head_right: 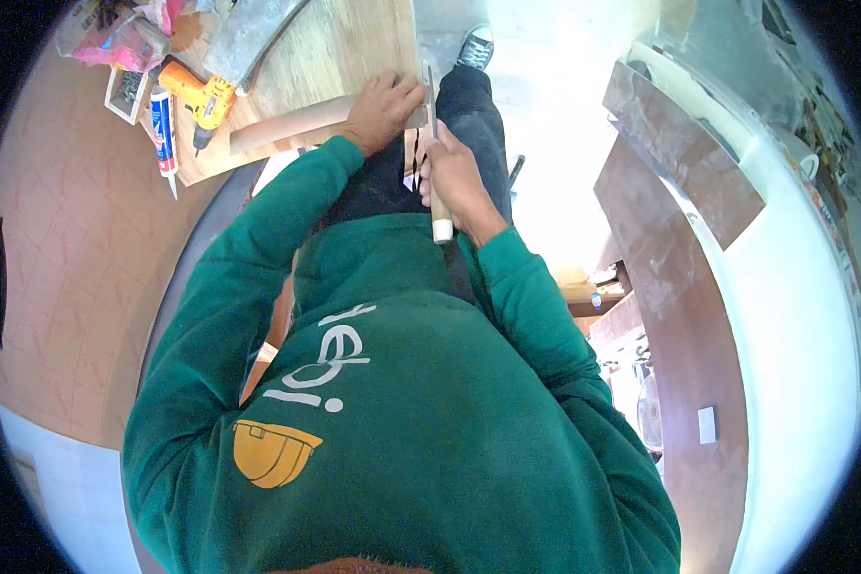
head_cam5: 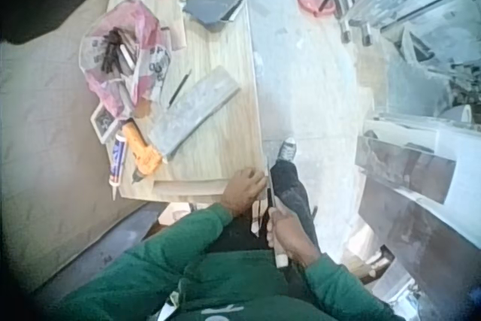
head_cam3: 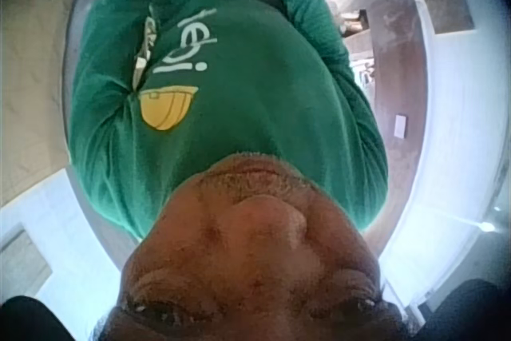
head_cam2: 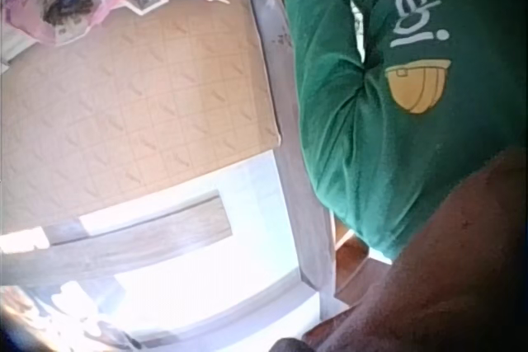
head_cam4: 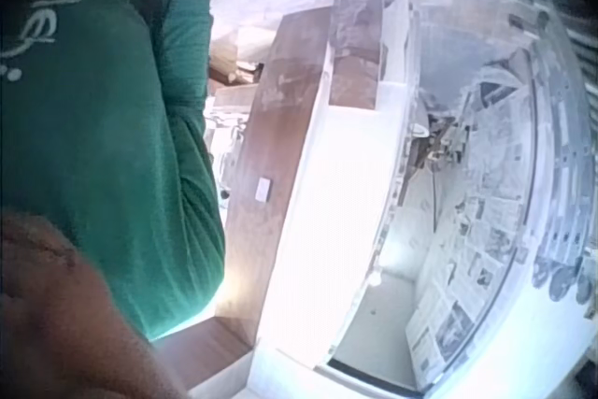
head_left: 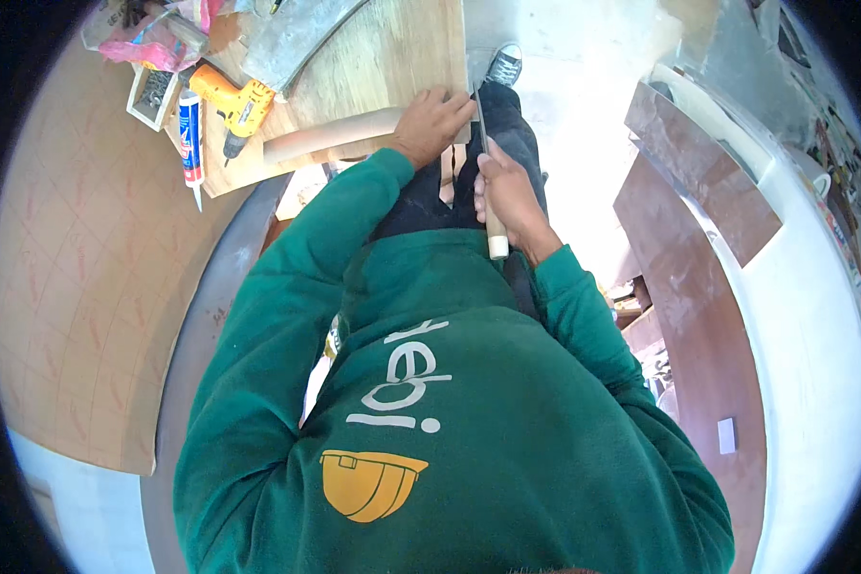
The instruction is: The person uses a utility knife to trim a strip of edge banding on a wooden board. They then fit the trimmed strip onto the edge of a wooden cabinet frame, adjusting it to ensure a proper fit.
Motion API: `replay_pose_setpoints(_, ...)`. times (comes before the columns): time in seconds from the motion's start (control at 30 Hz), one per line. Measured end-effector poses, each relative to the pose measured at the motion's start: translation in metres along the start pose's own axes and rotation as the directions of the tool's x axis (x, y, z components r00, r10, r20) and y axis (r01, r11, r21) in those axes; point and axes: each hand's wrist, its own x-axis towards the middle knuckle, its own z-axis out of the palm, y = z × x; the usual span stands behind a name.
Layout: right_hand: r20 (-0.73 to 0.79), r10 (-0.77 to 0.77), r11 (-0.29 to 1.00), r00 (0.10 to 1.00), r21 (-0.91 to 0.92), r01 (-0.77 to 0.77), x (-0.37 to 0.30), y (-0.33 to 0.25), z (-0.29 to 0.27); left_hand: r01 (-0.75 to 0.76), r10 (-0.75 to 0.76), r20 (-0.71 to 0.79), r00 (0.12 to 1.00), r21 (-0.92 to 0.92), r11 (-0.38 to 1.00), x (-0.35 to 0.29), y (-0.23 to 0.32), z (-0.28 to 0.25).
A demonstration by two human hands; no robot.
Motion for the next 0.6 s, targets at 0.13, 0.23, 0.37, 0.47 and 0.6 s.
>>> replay_pose_setpoints(0.13, 0.017, -0.058, 0.997, 0.998, 0.051, 0.057, 0.028, -0.005, 0.001, -0.006, 0.006, 0.018, 1.000, 0.008, 1.000, 0.005, -0.003, -0.002)
replay_pose_setpoints(0.23, 0.009, -0.025, 0.999, 1.000, 0.033, 0.024, 0.016, -0.004, 0.001, 0.001, -0.001, 0.005, 1.000, 0.009, 1.000, 0.005, -0.003, -0.001)
replay_pose_setpoints(0.37, -0.004, -0.025, 0.999, 1.000, 0.025, 0.025, 0.005, 0.000, 0.003, 0.001, -0.001, -0.002, 1.000, 0.002, 1.000, 0.002, -0.002, -0.001)
replay_pose_setpoints(0.47, 0.021, -0.043, 0.996, 0.999, 0.081, 0.041, 0.034, -0.012, 0.004, -0.021, 0.021, 0.008, 1.000, 0.000, 1.000, 0.005, -0.005, -0.002)
replay_pose_setpoints(0.6, 0.011, 0.006, 1.000, 1.000, -0.018, -0.006, -0.011, -0.005, 0.004, 0.005, -0.005, 0.001, 1.000, 0.006, 1.000, 0.000, -0.003, 0.001)
